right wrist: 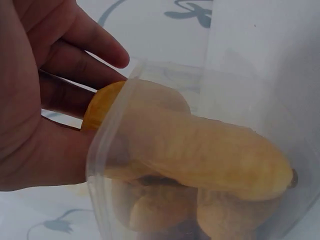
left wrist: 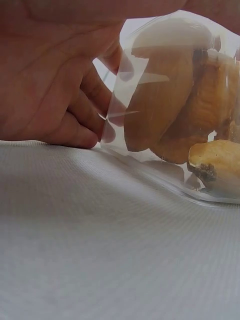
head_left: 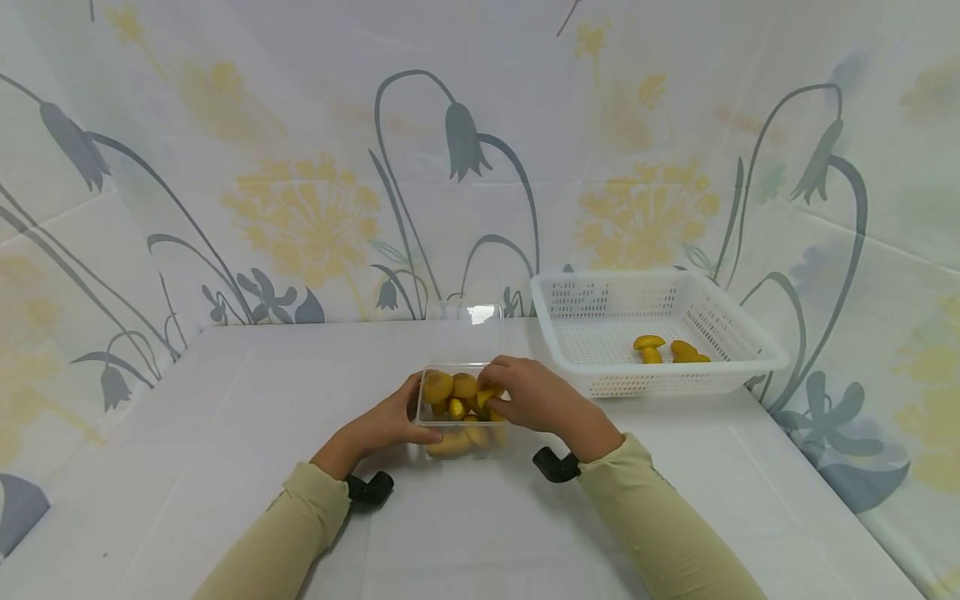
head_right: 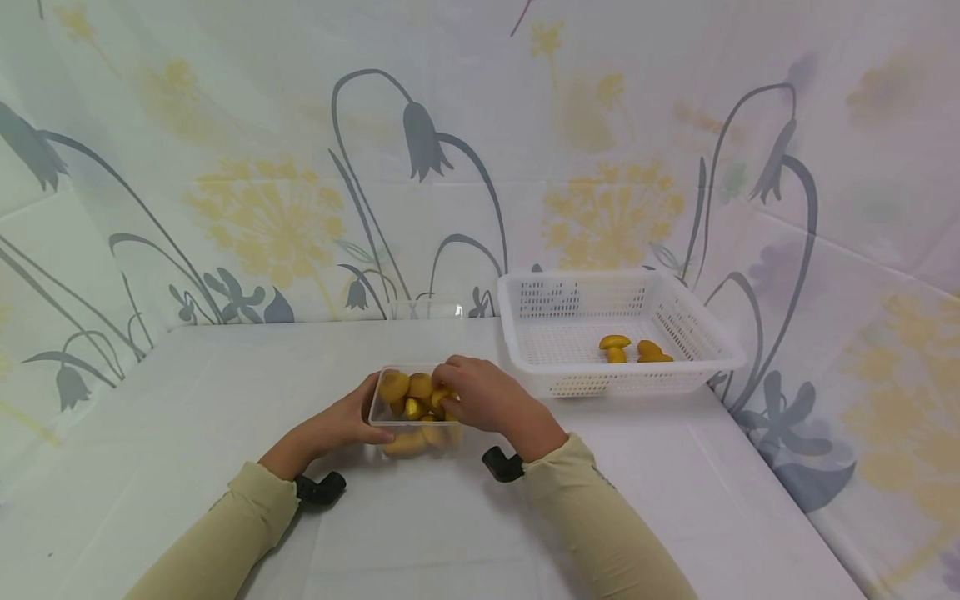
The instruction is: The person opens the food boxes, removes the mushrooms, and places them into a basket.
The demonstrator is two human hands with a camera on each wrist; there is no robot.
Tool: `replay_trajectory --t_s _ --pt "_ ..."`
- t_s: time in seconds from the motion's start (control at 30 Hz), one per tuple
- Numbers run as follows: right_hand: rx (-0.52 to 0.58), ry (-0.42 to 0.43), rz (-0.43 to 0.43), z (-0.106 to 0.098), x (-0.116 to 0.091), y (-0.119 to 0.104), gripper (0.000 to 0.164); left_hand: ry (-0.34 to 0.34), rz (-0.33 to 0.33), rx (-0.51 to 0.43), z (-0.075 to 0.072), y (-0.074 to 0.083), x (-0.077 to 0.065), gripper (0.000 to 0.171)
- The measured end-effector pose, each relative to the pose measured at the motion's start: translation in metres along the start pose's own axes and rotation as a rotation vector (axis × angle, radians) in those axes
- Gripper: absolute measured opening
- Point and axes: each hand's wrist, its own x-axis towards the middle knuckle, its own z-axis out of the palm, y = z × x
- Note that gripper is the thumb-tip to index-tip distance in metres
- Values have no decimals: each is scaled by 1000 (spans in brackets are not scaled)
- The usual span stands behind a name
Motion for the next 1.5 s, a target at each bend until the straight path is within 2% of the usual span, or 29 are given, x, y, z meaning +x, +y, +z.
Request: replay_trajectory --t_s 0.3,0.63,0.97,1.13,1.5 --pt "60 6 10 -7 -1 2 17 5 -24 25 0 0 -1 111" --pt "122 53 -12 -19 -4 9 17 -10 -12 23 -2 0 1 104" --pt "214 18 19 -36 -12 19 19 -9 -12 51 -1 0 2 105" --pt "205 76 10 -48 -16 24 18 -7 -9 57 -2 0 1 106" --pt "226 209 64 -69 -29 40 21 0 -14 63 -1 1 0 106"
